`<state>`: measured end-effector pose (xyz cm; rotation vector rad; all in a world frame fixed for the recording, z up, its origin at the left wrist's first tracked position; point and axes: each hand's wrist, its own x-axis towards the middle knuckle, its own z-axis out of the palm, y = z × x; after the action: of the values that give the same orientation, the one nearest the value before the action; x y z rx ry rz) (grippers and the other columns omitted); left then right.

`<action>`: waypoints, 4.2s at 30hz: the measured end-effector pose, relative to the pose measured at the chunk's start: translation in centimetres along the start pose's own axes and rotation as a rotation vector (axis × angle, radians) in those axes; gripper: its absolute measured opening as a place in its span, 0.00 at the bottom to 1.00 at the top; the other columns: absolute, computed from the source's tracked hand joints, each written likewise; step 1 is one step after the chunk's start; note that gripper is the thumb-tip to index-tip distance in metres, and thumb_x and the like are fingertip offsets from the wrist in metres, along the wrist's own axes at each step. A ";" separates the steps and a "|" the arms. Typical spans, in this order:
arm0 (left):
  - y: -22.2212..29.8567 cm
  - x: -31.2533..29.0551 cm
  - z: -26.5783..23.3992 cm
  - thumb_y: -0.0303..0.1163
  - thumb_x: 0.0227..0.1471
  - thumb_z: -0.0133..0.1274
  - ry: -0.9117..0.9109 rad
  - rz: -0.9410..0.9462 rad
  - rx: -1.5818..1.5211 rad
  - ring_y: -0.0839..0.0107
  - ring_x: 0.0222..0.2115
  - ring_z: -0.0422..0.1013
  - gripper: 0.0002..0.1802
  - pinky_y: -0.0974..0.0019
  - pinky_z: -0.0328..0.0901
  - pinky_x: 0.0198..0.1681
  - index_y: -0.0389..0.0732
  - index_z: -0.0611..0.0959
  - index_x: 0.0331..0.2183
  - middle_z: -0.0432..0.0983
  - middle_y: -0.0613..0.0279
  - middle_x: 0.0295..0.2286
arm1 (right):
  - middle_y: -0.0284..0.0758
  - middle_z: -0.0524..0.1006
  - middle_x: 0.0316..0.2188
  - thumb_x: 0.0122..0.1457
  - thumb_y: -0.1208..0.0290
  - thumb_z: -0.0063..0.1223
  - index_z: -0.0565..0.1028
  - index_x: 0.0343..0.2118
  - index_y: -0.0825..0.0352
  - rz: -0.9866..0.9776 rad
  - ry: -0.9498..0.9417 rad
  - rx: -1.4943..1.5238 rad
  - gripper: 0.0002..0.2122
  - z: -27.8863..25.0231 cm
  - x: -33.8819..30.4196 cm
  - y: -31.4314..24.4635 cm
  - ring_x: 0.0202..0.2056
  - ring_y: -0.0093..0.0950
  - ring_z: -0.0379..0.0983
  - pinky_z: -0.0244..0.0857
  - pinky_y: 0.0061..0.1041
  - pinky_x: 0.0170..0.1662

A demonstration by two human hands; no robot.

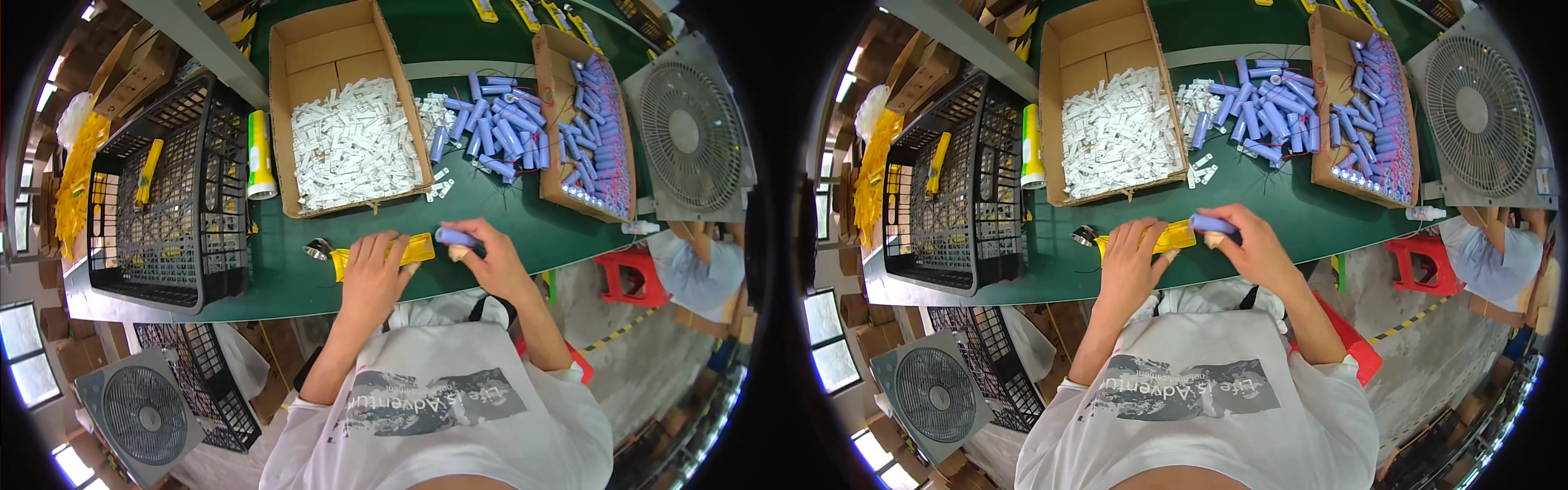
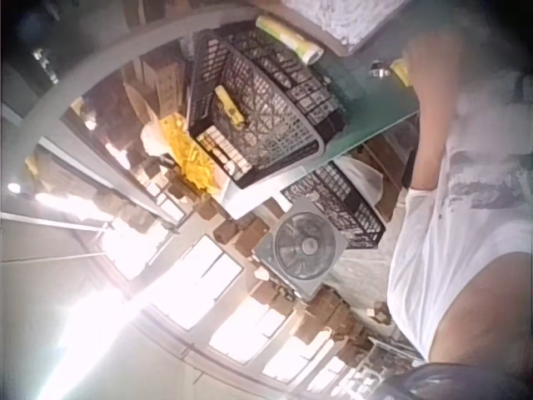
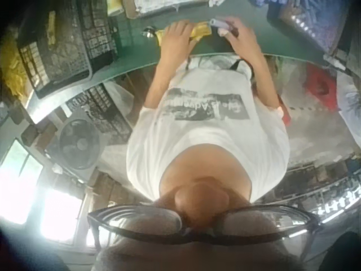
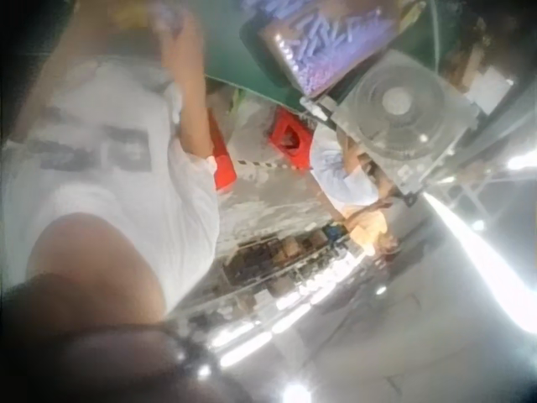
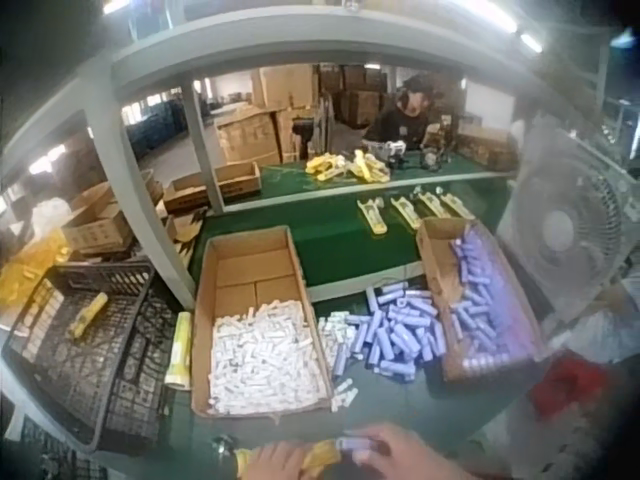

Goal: The person assembles flashlights by taking yellow flashlight housings from a basket, installing small internal components and batteries into them, and placing the assembled units onto the workbench.

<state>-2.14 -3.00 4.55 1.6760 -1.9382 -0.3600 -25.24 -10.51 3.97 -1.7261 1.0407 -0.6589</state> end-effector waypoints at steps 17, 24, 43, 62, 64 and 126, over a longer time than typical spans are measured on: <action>-3.2 -0.6 1.7 0.28 0.54 0.64 0.004 0.050 -0.210 0.56 0.50 0.73 0.08 0.54 0.64 0.54 0.37 0.83 0.37 0.80 0.58 0.47 | 0.39 0.83 0.45 0.64 0.81 0.57 0.74 0.54 0.73 0.006 0.142 0.605 0.15 6.6 2.3 5.4 0.48 0.27 0.81 0.73 0.27 0.54; -2.5 -0.5 1.5 0.27 0.55 0.62 0.004 -0.065 -0.273 0.57 0.51 0.72 0.06 0.50 0.59 0.59 0.39 0.86 0.37 0.81 0.59 0.47 | 0.43 0.84 0.44 0.64 0.79 0.57 0.74 0.52 0.72 -0.112 0.204 0.008 0.14 7.1 1.6 4.1 0.44 0.34 0.84 0.75 0.31 0.50; -2.0 -0.2 3.1 0.34 0.50 0.63 -0.074 0.068 0.054 0.57 0.52 0.69 0.15 0.55 0.64 0.54 0.37 0.85 0.40 0.76 0.57 0.49 | 0.43 0.85 0.44 0.66 0.79 0.54 0.74 0.53 0.73 -0.135 0.224 -0.026 0.13 7.2 1.7 4.0 0.45 0.30 0.84 0.75 0.30 0.51; -1.5 -3.1 1.5 0.33 0.48 0.64 0.247 0.025 0.087 0.58 0.50 0.72 0.09 0.50 0.63 0.56 0.40 0.85 0.33 0.78 0.58 0.47 | 0.43 0.84 0.40 0.65 0.77 0.59 0.76 0.51 0.71 -0.195 0.206 -0.205 0.13 7.1 1.6 4.1 0.40 0.36 0.83 0.75 0.31 0.45; -1.4 -4.2 1.7 0.32 0.48 0.64 0.293 -0.021 0.082 0.58 0.49 0.72 0.09 0.50 0.64 0.55 0.39 0.85 0.33 0.78 0.58 0.46 | 0.43 0.83 0.39 0.64 0.76 0.60 0.77 0.50 0.71 -0.215 0.205 -0.189 0.12 7.2 1.6 4.1 0.38 0.38 0.82 0.74 0.30 0.43; -5.3 -5.0 -1.8 0.28 0.51 0.67 0.197 -0.069 0.105 0.54 0.52 0.76 0.13 0.46 0.65 0.63 0.41 0.88 0.41 0.82 0.57 0.48 | 0.34 0.81 0.51 0.58 0.70 0.64 0.82 0.49 0.63 -0.313 0.023 -0.675 0.15 -2.8 6.2 4.2 0.56 0.37 0.74 0.69 0.39 0.59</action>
<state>3.61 1.08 2.07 1.7770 -1.7850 -0.1155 -25.87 -17.89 0.91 -2.5080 1.0916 -0.5499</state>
